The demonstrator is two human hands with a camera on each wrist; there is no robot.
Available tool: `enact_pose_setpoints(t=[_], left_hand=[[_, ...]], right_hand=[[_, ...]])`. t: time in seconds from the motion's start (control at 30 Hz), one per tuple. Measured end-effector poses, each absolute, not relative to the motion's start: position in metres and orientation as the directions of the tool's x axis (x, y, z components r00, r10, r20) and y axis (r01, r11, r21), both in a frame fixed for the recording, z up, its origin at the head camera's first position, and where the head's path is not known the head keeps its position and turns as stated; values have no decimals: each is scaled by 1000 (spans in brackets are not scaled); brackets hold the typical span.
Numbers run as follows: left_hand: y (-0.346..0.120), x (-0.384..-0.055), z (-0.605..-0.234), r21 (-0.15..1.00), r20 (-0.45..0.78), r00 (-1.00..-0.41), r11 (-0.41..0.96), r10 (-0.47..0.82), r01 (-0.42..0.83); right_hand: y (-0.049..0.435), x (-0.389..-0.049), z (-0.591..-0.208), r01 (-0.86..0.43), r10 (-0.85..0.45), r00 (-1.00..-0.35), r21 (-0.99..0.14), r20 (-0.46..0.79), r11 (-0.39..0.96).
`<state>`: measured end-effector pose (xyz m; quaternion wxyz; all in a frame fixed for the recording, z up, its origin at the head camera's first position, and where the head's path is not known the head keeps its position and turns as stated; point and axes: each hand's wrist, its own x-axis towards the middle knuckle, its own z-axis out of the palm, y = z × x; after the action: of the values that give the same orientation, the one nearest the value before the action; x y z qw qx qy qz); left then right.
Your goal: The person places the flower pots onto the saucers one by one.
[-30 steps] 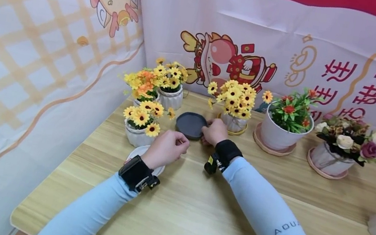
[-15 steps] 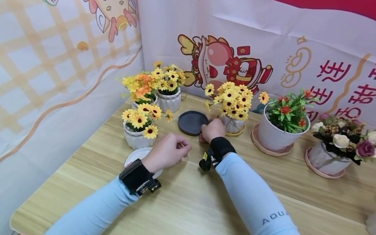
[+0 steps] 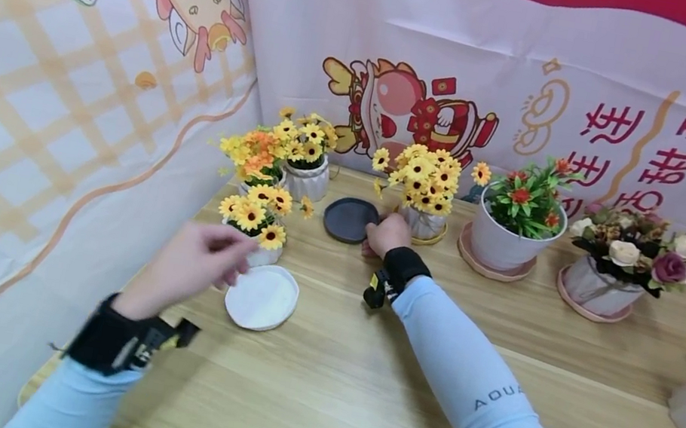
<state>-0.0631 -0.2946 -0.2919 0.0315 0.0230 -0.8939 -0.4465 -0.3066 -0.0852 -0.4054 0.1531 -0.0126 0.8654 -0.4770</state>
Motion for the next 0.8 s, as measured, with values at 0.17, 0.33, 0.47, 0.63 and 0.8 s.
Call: enact_pose_setpoints(t=[0.17, 0.33, 0.47, 0.63, 0.8], left_hand=[[-348, -76, -284, 803, 84, -959, 588, -271, -96], [-386, -111, -307, 786, -36, -956, 582, -291, -207], [-398, -134, -325, 796, -197, -960, 539, -200, -276], [-397, -145, -331, 784, -258, -954, 542, -155, -301], [-389, -149, -331, 785, -292, -947, 532, -133, -317]], right_hand=[[-82, -307, -405, 109, -156, -960, -821, -234, 560], [-81, -303, -406, 90, -151, -965, -815, -212, 572], [-83, -302, -408, 80, -148, -969, -815, -199, 573], [-86, -303, -410, 71, -151, -970, -812, -192, 580], [-87, -302, -409, 70, -149, -970, -811, -191, 581]])
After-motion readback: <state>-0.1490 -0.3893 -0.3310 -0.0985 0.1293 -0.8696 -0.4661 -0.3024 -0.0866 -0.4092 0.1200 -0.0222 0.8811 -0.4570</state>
